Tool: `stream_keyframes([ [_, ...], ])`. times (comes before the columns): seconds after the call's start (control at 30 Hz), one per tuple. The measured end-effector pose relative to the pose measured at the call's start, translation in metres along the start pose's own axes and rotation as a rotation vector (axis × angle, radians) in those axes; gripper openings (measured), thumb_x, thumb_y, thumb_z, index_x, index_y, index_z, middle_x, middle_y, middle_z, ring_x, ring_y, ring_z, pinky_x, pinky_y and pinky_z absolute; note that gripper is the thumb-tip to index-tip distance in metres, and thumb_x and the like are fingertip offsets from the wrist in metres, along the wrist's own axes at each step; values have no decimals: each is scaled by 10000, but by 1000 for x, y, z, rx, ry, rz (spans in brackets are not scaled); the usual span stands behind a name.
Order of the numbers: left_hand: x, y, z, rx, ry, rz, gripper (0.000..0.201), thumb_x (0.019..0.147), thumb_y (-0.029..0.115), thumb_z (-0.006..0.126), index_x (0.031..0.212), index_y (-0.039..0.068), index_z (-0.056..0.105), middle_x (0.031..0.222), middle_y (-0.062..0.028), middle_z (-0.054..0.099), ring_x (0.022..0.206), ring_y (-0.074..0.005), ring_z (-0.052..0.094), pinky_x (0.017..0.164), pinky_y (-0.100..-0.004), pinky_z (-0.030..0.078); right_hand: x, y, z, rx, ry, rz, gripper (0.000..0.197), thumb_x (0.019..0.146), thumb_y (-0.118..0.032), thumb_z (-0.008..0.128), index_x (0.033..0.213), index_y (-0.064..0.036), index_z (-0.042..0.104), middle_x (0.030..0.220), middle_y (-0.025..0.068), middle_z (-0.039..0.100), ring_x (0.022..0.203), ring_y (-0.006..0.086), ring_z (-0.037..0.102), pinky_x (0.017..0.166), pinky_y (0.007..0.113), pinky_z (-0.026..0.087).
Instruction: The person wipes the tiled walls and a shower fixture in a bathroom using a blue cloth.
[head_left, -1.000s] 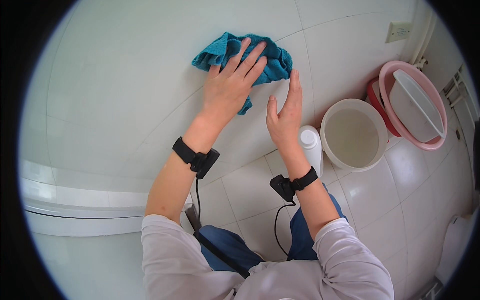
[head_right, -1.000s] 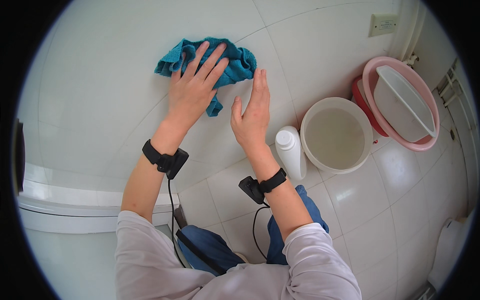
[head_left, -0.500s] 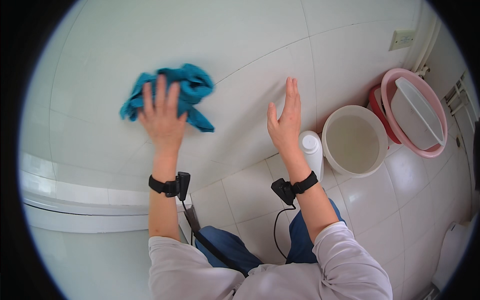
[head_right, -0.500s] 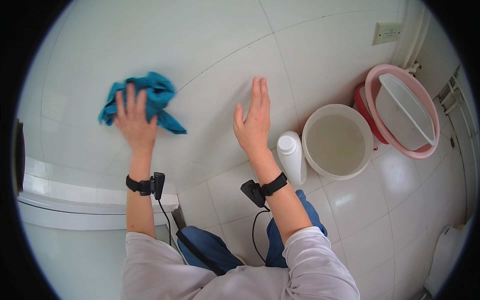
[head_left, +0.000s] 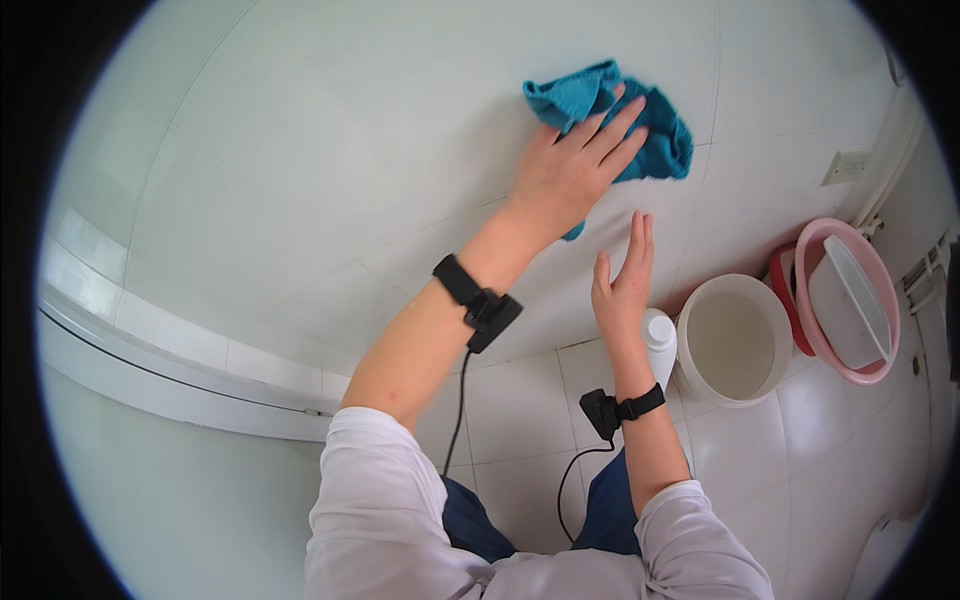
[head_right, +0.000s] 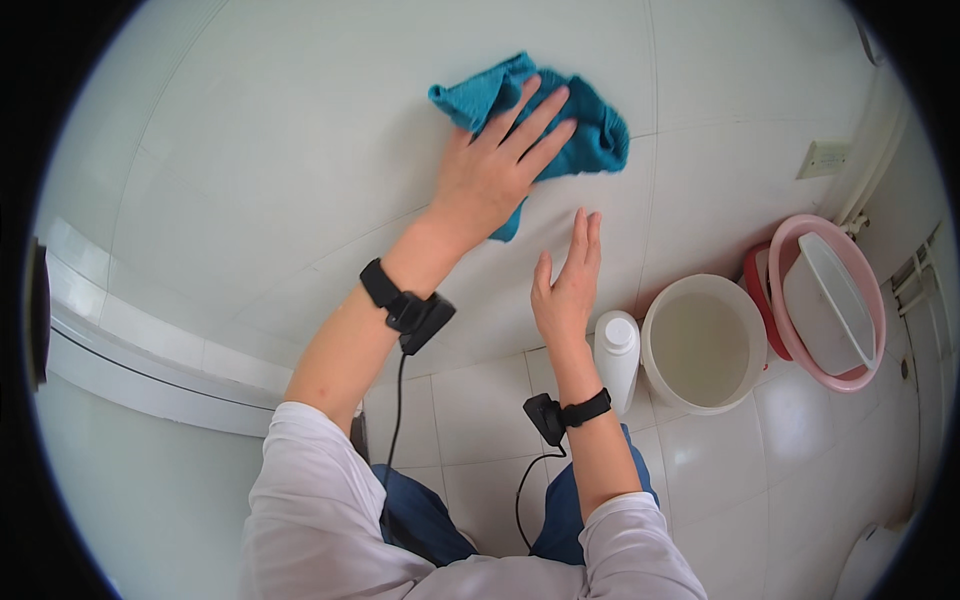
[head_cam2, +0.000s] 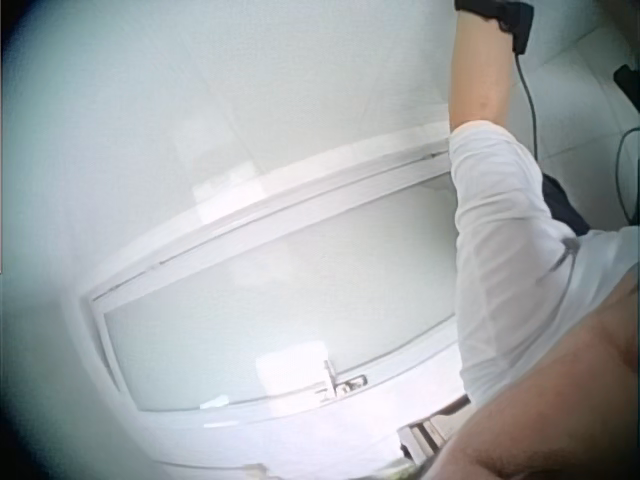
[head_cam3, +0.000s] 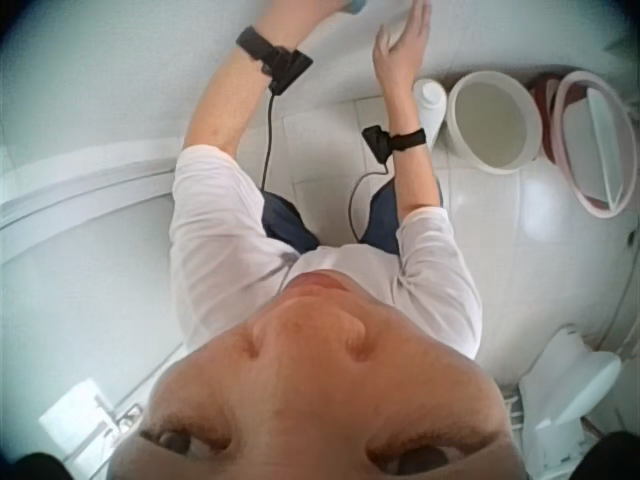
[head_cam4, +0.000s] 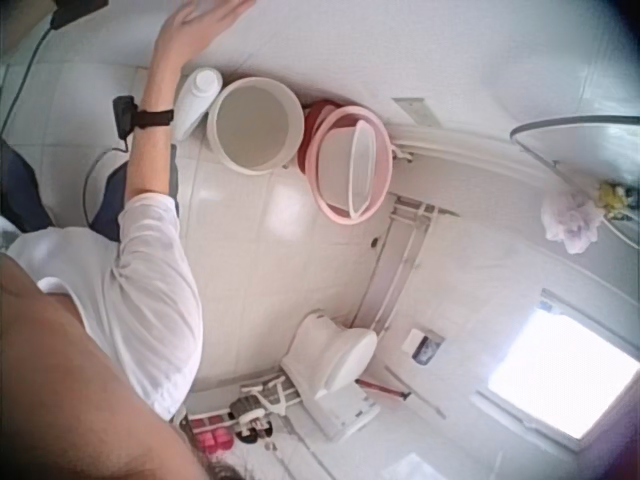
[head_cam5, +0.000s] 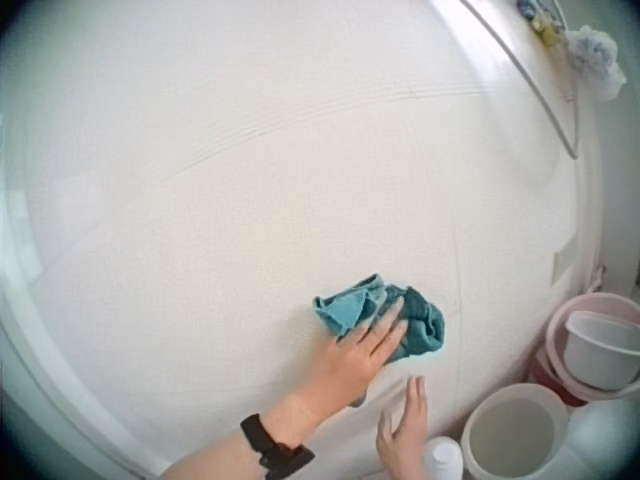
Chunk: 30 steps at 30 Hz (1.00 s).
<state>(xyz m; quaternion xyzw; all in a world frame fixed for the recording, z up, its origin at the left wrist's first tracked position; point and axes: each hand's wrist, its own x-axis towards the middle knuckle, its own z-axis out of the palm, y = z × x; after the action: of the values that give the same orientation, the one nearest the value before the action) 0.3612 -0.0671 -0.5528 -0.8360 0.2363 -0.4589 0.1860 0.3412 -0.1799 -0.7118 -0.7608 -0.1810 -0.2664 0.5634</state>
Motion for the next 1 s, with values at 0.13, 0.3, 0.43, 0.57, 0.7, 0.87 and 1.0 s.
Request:
stream_keyframes([
  [0.13,-66,-49,-53,203,-55,-71,560,767,203,685,1312,232,561,1474,3,468,1375,-244,404,1059,-457,346,-2,1,-1,-45,-14,-14,659,891,-35,570,1492,-36,302,1532,270,266,1406,418,303,1116,451,327],
  [0.3,-94,-164,-132,391,441,-364,556,897,419,612,1350,108,528,1504,-109,419,1408,-407,307,1125,-547,231,-3,-11,5,-72,-28,-33,644,895,-37,570,1485,-35,312,1522,269,280,1386,429,324,1105,462,341],
  [0.43,-67,-169,-117,360,538,-329,557,925,444,562,1330,61,547,1506,-138,411,1399,-428,300,1101,-553,217,-9,-16,-8,-113,-65,-9,641,893,-38,572,1481,-35,317,1522,271,278,1365,439,346,1094,470,353],
  [0.57,24,-100,-100,196,230,-273,571,758,354,722,1280,150,612,1496,-60,435,1410,-366,302,1057,-566,251,-19,-41,-37,-146,-171,127,641,888,-32,572,1479,-39,323,1525,271,273,1367,439,345,1093,465,358],
  [0.7,70,-79,-79,70,42,-14,468,768,196,684,1233,197,635,1405,45,532,1336,-182,434,1020,-413,358,6,-108,-63,-155,-245,194,641,882,-25,579,1475,-50,336,1524,252,294,1367,422,353,1085,455,367],
  [0.87,27,-110,-123,105,-171,-16,385,804,140,621,1181,208,664,1361,118,565,1240,-111,474,925,-355,349,32,-134,-113,-238,-256,268,606,897,-35,568,1468,-67,365,1510,218,342,1382,387,356,1107,439,350],
  [1.0,21,-137,-163,97,-364,16,433,785,155,646,1212,228,650,1361,122,566,1275,-142,434,949,-402,293,42,-167,-143,-256,-307,360,618,890,-23,563,1472,-68,359,1505,222,341,1386,386,349,1120,437,335],
])
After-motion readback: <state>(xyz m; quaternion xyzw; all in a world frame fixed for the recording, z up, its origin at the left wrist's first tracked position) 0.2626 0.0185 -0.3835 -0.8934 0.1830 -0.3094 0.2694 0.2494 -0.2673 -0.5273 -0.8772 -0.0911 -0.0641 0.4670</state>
